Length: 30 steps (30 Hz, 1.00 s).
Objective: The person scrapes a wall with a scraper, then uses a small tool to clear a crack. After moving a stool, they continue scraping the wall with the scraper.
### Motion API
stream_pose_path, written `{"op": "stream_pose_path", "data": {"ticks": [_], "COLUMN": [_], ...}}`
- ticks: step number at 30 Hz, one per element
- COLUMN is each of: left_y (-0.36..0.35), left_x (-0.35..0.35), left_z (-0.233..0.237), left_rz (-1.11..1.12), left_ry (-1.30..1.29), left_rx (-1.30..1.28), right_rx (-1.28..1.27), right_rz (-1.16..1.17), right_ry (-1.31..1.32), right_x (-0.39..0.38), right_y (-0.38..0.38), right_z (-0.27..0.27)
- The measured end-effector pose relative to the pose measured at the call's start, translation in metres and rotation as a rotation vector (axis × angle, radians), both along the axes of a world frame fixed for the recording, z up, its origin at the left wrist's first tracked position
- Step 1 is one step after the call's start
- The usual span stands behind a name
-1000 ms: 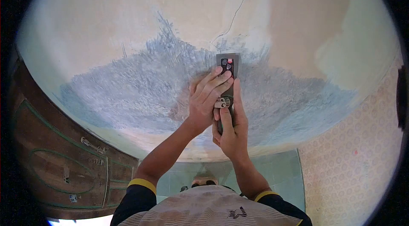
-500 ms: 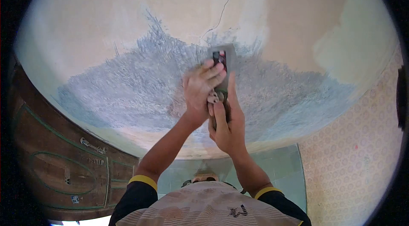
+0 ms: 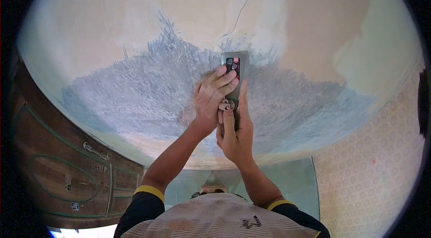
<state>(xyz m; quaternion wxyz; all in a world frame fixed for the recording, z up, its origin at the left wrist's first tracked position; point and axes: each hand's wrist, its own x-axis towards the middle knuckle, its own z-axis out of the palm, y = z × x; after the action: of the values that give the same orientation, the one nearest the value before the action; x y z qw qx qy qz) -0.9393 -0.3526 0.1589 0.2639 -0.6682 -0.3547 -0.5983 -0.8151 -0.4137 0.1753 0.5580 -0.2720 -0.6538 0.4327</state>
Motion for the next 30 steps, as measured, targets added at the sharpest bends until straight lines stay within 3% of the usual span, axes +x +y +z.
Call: {"op": "stream_pose_path", "data": {"ticks": [10, 30], "left_y": [-0.006, 0.005], "left_x": [0.007, 0.008], "left_z": [0.006, 0.001], "left_rz": [-0.034, -0.039], "left_ry": [-0.047, -0.073], "left_rx": [0.022, 0.054], "right_rx": [-0.065, 0.041], "right_rz": [0.118, 0.088], "right_ry": [-0.004, 0.059], "right_x": [0.011, 0.004], "right_y": [-0.005, 0.003], "right_z": [0.012, 0.006]}}
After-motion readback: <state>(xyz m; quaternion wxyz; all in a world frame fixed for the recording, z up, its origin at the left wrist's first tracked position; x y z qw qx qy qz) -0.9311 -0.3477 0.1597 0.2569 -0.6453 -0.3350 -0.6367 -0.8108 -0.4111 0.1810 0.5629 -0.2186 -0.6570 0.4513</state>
